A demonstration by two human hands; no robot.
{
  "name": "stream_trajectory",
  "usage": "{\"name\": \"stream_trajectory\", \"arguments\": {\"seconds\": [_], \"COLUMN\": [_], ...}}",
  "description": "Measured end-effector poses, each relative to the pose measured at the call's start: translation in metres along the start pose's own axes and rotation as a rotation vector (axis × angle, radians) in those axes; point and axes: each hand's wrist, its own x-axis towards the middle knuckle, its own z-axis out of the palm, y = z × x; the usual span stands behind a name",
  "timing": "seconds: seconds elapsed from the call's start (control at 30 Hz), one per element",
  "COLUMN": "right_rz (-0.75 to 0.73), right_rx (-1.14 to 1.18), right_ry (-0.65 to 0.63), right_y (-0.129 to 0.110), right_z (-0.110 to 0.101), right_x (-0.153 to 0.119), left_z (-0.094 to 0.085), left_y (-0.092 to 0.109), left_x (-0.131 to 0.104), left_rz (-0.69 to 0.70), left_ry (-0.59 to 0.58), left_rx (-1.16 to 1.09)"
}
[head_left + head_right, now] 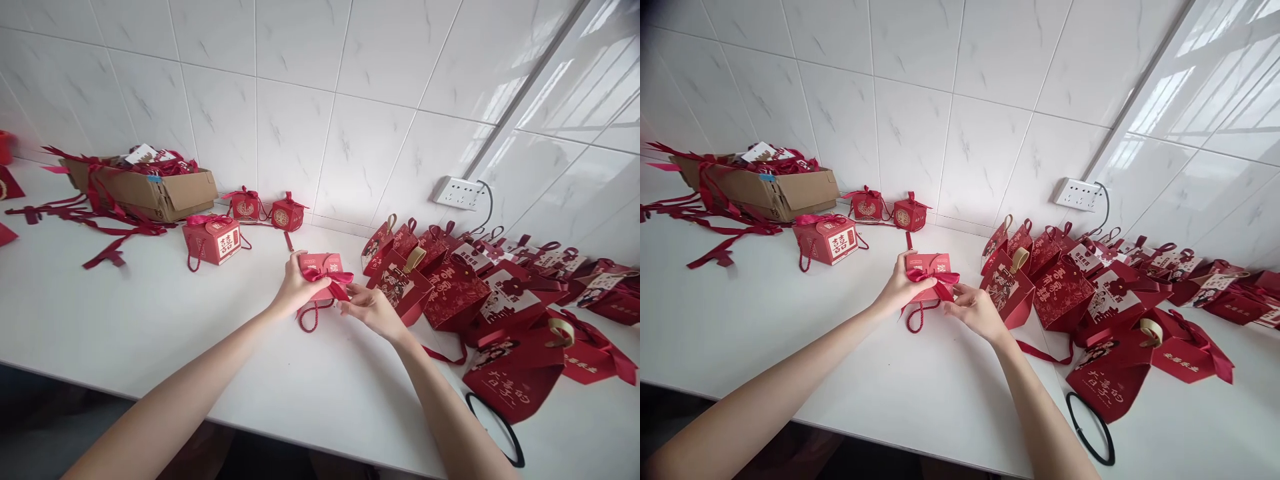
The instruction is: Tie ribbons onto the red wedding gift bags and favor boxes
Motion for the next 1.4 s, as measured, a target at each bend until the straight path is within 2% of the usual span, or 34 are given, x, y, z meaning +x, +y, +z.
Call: {"name": "stream_trajectory", "arguments": {"seconds": [0.2, 0.37, 0.67, 0.97, 1.03, 1.23, 1.3, 1.4], "right_rz": [0.052, 0.096, 0.223, 0.248, 0.217, -0.036, -0.105, -0.164], "right_rx": [0.253, 0.384, 0.356, 0.358, 0.362, 0.181, 0.073, -0.047], "right_ry": [0.228, 0.214, 0.269, 0.269, 0.235, -0.058, -0.058, 0.010], "right_y": [0.012, 0.010, 0.004, 0.000, 0.002, 0.012, 0.014, 0.018], "right_z": [-0.002, 0.003, 0.005, 0.005, 0.002, -0.006, -0.003, 0.003], "right_x": [0.004, 0.006, 0.005, 0.004, 0.003, -0.003, -0.003, -0.002], "left_z": [-0.004, -0.006, -0.007, -0.007, -0.008, -0.010, -0.011, -0.010], "left_y": [0.005, 0.009, 0.005, 0.003, 0.003, 0.002, 0.002, 0.000], "left_x": [-0.001, -0.001, -0.003, -0.002, -0.001, 0.003, 0.003, 0.002], "left_rz": [-0.001, -0.042, -0.066, -0.051, -0.032, -0.036, -0.036, -0.020], "left_ry": [-0.192, -0.241, -0.379, -0.357, -0.339, -0.337, -0.366, -0.414], "left_rx": [-0.052, -0.063, -0.111, -0.135, -0.123, -0.126, -0.132, -0.141]}}
